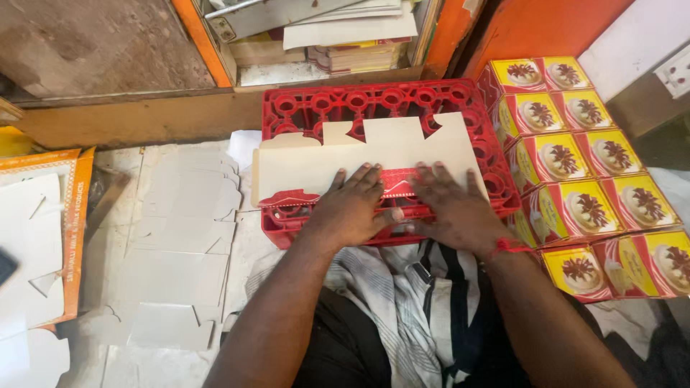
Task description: The person folds cardboard sweet boxes by hand on a plastic crate, creasing the edges and interlocking the tabs to form the final box shape.
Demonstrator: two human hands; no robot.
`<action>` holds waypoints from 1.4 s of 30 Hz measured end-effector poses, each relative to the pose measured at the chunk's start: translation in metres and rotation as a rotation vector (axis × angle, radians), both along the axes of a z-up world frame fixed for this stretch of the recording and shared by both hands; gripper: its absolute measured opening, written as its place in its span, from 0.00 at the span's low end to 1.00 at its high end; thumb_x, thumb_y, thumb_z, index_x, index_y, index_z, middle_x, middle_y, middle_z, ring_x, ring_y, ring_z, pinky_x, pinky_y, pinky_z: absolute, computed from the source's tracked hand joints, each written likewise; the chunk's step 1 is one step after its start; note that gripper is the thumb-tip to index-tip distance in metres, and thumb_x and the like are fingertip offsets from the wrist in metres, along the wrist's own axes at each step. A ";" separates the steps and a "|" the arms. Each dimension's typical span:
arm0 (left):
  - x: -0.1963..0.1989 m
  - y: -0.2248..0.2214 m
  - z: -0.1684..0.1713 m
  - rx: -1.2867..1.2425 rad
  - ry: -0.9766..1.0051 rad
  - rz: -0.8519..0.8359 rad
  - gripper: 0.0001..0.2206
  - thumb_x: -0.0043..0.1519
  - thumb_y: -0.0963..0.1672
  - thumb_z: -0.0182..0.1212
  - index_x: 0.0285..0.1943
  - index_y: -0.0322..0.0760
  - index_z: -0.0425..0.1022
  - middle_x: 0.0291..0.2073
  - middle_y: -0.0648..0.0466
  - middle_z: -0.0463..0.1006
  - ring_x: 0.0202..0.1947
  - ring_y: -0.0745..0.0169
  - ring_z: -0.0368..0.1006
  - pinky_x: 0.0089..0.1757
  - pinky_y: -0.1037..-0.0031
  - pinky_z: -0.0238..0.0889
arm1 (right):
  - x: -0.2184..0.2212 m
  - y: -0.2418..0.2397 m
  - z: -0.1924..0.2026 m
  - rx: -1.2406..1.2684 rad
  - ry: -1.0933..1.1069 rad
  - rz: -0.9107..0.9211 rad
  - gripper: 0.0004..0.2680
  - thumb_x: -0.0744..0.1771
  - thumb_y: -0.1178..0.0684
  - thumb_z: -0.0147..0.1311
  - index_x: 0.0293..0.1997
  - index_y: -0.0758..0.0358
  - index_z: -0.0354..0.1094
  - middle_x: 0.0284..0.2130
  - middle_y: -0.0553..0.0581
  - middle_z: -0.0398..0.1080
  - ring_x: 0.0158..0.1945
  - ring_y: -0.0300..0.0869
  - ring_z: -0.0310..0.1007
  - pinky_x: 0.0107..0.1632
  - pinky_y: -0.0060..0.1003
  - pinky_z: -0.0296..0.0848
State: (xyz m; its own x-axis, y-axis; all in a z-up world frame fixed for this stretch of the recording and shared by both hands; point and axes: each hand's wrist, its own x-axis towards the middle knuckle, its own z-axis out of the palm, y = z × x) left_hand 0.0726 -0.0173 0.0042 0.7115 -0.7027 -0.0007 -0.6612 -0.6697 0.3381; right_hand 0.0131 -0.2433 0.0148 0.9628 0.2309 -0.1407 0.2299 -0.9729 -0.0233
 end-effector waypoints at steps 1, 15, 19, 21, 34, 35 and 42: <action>0.000 0.000 0.002 -0.011 -0.018 -0.003 0.39 0.64 0.64 0.44 0.69 0.30 0.66 0.76 0.44 0.53 0.77 0.51 0.44 0.68 0.47 0.39 | -0.001 -0.007 0.002 -0.023 0.015 -0.029 0.38 0.62 0.27 0.54 0.78 0.50 0.43 0.75 0.54 0.38 0.78 0.52 0.33 0.70 0.71 0.35; -0.028 -0.025 -0.002 -0.132 -0.267 -0.057 0.41 0.51 0.58 0.68 0.69 0.32 0.65 0.71 0.36 0.58 0.73 0.34 0.48 0.65 0.41 0.41 | -0.021 -0.049 0.014 0.229 -0.178 0.223 0.30 0.57 0.52 0.66 0.66 0.66 0.60 0.67 0.64 0.58 0.72 0.59 0.53 0.68 0.54 0.56; -0.027 -0.018 -0.004 -0.121 -0.269 -0.049 0.38 0.53 0.58 0.67 0.68 0.33 0.67 0.71 0.37 0.58 0.73 0.36 0.49 0.66 0.41 0.41 | -0.022 -0.055 0.020 0.186 -0.251 0.240 0.20 0.58 0.57 0.61 0.56 0.62 0.71 0.58 0.59 0.68 0.63 0.53 0.65 0.64 0.46 0.65; -0.028 -0.018 -0.003 -0.112 -0.263 -0.045 0.39 0.53 0.58 0.67 0.68 0.32 0.67 0.70 0.37 0.59 0.73 0.35 0.49 0.65 0.40 0.41 | -0.025 -0.048 0.021 0.166 -0.262 0.202 0.19 0.57 0.56 0.62 0.53 0.62 0.73 0.53 0.59 0.71 0.58 0.55 0.68 0.60 0.46 0.68; -0.030 -0.017 0.006 -0.126 -0.172 -0.052 0.39 0.51 0.57 0.70 0.67 0.32 0.68 0.70 0.36 0.59 0.73 0.33 0.47 0.65 0.38 0.41 | 0.011 -0.028 0.009 0.485 -0.378 -0.201 0.16 0.61 0.51 0.65 0.51 0.67 0.72 0.47 0.65 0.72 0.50 0.58 0.73 0.49 0.47 0.72; -0.030 -0.018 0.008 -0.107 -0.172 -0.049 0.39 0.51 0.57 0.70 0.66 0.31 0.67 0.70 0.36 0.58 0.73 0.33 0.47 0.65 0.38 0.40 | 0.006 -0.022 0.009 0.378 -0.499 -0.151 0.17 0.60 0.51 0.65 0.50 0.69 0.73 0.49 0.67 0.71 0.51 0.60 0.71 0.50 0.50 0.70; -0.037 -0.023 0.006 -0.066 -0.251 -0.019 0.42 0.48 0.58 0.71 0.67 0.32 0.67 0.70 0.35 0.57 0.72 0.30 0.46 0.63 0.34 0.39 | -0.029 0.007 -0.026 0.140 -0.431 0.149 0.26 0.64 0.45 0.59 0.61 0.80 0.59 0.66 0.79 0.53 0.71 0.67 0.52 0.70 0.57 0.56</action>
State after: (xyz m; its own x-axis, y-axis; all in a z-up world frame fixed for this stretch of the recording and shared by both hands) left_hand 0.0360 -0.0407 0.0107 0.6700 -0.7088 0.2206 -0.7423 -0.6379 0.2050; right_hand -0.0155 -0.2359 -0.0110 0.8814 0.3595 0.3066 0.3847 -0.9227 -0.0239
